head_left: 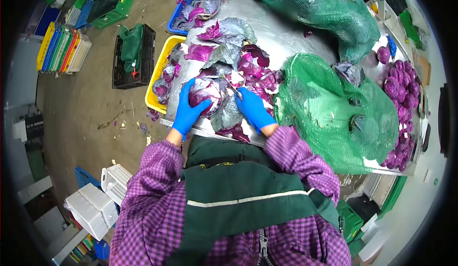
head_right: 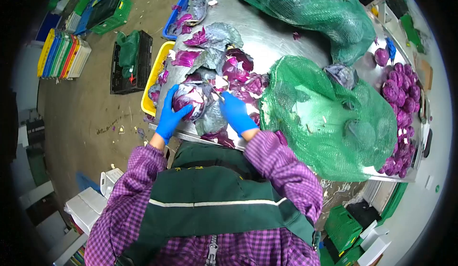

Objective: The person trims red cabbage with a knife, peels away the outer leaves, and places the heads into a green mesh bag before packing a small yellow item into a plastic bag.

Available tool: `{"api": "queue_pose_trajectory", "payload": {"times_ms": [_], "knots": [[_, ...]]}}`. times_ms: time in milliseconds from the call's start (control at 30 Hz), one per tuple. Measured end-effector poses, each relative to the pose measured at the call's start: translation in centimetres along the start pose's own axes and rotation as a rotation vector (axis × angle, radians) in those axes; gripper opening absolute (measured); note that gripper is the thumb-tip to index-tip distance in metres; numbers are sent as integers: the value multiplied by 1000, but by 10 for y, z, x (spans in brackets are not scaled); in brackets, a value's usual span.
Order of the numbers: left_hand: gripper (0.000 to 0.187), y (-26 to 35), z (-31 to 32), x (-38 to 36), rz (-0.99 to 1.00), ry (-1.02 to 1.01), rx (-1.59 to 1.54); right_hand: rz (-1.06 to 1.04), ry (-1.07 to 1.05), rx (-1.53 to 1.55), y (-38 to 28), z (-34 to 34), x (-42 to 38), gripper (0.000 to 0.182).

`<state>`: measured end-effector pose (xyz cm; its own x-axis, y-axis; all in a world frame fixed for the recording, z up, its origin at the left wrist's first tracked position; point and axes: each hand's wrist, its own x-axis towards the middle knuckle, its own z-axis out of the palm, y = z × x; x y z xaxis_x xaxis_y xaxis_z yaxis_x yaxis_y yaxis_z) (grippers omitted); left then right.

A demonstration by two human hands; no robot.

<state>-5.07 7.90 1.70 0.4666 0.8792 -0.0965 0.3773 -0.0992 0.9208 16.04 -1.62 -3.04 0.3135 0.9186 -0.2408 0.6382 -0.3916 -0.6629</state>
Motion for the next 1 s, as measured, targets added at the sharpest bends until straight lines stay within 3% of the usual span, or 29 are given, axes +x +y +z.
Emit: {"api": "queue_pose_trajectory", "payload": {"times_ms": [67, 133, 200, 300, 333, 367, 467, 567, 633, 700, 733, 800, 833, 933, 1000], "knots": [[80, -2, 0, -7, -134, 42, -142, -80, 106, 111, 0, -23, -21, 36], [89, -2, 10, -12, -238, 202, -187, -2, 199, 149, -8, -51, -28, 51], [89, 10, 5, -8, -289, 251, -259, -120, 338, 14, 3, -58, -15, 89], [83, 11, -20, -8, -430, 135, -714, 9, 164, -27, 2, -42, 9, 108], [74, -9, -26, -14, -418, 161, -737, 20, 100, -29, -7, -36, 21, 112], [71, -9, -34, -19, -403, 166, -854, -72, 71, 44, -8, -20, 37, 114], [66, -3, -65, -43, -452, 145, -1068, -174, 60, -1, -46, 16, 76, 109], [65, -9, -90, -54, -368, 171, -1156, -136, -99, 23, -100, 39, 118, 109], [65, -4, -104, -59, -373, 123, -1483, -211, -168, -62, -131, 51, 140, 104], [64, -9, -105, -54, -349, 200, -1398, -317, -217, -48, -151, 64, 162, 91], [63, -13, -103, -50, -333, 251, -1311, -399, -178, 160, -150, 73, 169, 72], [64, -27, -99, -43, -304, 288, -1206, -222, -251, 499, -164, 57, 162, 57], [64, -30, -97, -37, -301, 275, -1199, -162, -173, 435, -174, 37, 147, 49], [66, -36, -85, -16, -299, 293, -1388, -26, -190, 454, -165, 5, 107, 50], [69, -35, -75, -2, -330, 343, -1309, -184, -191, 391, -152, -3, 76, 53]]}}
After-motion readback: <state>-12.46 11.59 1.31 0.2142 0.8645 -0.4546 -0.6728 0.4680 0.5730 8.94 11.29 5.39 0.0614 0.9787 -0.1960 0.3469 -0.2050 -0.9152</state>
